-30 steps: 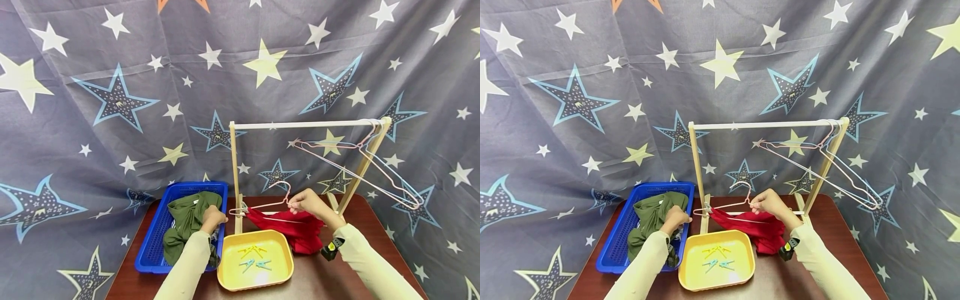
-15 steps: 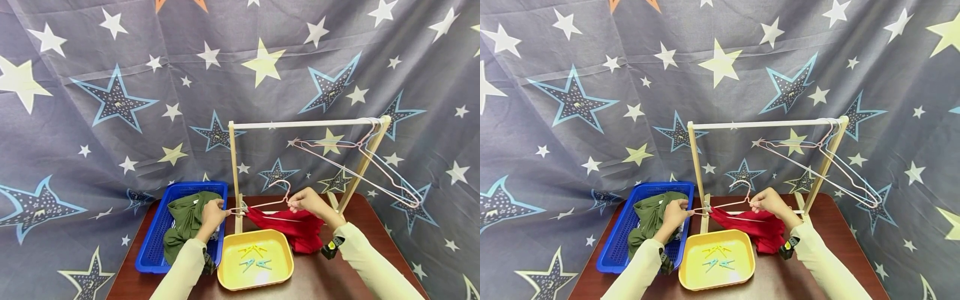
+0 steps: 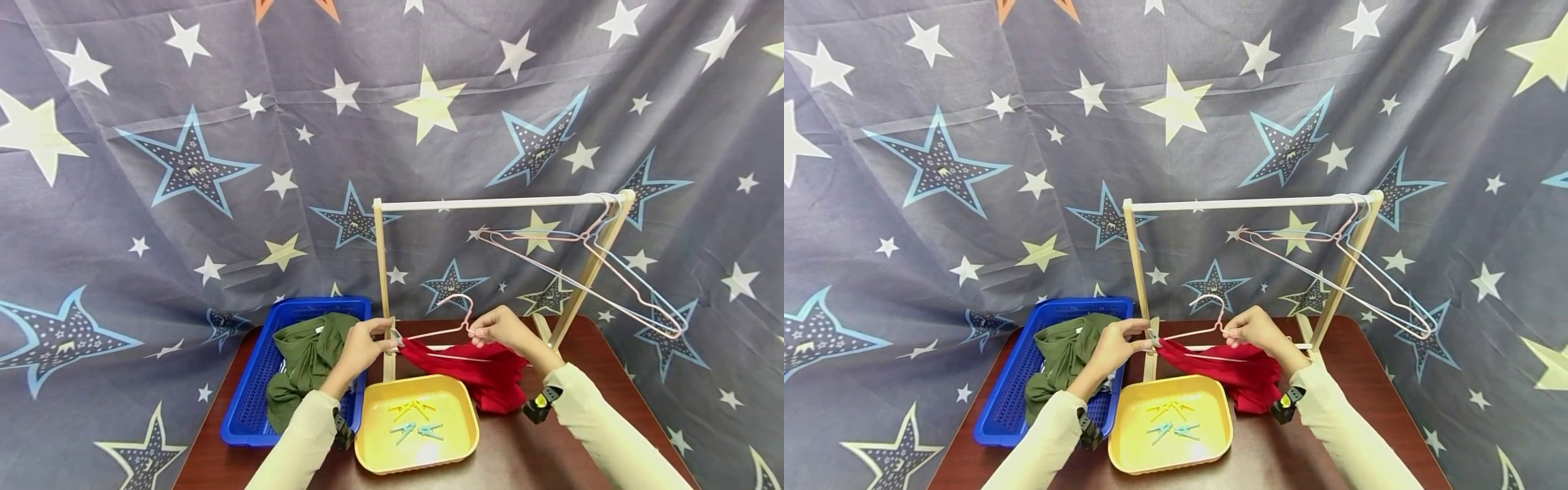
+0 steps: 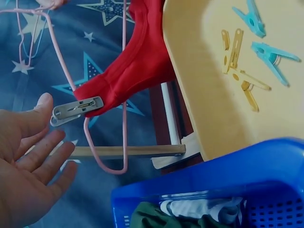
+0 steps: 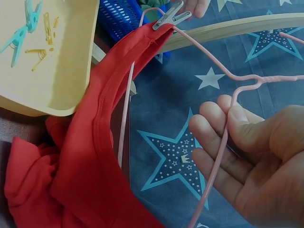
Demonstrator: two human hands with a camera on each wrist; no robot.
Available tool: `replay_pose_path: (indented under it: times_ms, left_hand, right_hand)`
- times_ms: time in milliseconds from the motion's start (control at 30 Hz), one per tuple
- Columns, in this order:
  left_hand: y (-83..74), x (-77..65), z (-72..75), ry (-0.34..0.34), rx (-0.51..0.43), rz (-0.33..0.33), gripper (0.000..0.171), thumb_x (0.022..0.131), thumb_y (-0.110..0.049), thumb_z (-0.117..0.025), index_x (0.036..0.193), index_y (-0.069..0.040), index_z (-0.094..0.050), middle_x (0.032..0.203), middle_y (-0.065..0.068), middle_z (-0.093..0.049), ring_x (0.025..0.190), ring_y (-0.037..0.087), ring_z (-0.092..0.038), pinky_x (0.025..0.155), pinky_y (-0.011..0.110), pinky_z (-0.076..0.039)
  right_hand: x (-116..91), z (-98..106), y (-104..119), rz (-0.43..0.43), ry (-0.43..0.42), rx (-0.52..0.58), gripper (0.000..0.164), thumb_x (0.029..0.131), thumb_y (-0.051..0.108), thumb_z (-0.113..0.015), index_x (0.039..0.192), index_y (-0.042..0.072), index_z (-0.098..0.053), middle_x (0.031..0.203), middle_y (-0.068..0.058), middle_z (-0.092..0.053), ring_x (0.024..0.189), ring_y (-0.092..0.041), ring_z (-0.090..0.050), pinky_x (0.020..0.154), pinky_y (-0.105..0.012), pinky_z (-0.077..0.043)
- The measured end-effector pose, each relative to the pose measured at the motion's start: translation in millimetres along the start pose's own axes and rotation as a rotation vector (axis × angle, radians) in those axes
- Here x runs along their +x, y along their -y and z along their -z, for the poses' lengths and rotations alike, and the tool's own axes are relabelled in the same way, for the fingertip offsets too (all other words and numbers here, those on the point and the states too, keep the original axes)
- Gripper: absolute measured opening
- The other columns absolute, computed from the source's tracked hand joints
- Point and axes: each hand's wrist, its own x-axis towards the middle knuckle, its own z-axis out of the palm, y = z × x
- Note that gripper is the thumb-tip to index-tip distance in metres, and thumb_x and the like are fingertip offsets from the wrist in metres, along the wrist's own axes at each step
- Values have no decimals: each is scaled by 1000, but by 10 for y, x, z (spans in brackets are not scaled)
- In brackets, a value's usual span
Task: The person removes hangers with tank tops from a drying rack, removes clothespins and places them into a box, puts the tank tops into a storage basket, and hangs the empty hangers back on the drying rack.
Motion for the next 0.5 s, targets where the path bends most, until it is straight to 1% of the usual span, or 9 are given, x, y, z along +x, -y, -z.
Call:
replay_pose_path:
  times_ms: [167, 267, 400, 500]
  left_hand:
    - [24, 24, -42, 20, -16, 13, 45, 87, -4, -78, 131, -4, -67, 128, 21, -69, 118, 42, -66, 95, 53, -56]
    - [45, 34, -58, 9, -15, 27, 43, 87, -5, -79, 128, -4, -69, 124, 20, -71, 115, 40, -68, 93, 51, -58]
    - [75, 38, -67, -5, 3, -7, 36, 86, -5, -79, 122, 0, -72, 114, 22, -74, 105, 38, -73, 85, 45, -61]
    - [81, 38, -72, -9, -3, -24, 34, 86, -4, -79, 119, 1, -73, 110, 21, -75, 101, 36, -74, 81, 41, -62]
  right_hand:
    - [-3, -9, 12, 3, -4, -7, 16, 95, -9, -60, 103, -21, -69, 91, -34, -72, 70, -19, -73, 68, -29, -62]
    - [0, -12, 14, 4, -4, -5, 16, 95, -9, -60, 103, -20, -69, 91, -33, -73, 70, -19, -73, 69, -31, -63]
    - [-4, -12, 19, 0, -4, -8, 16, 95, -9, -60, 103, -20, -69, 89, -30, -74, 70, -21, -73, 70, -33, -63]
    - [-8, -10, 21, -7, -9, -12, 16, 95, -9, -60, 102, -20, -69, 88, -29, -74, 70, -21, -73, 70, -32, -63]
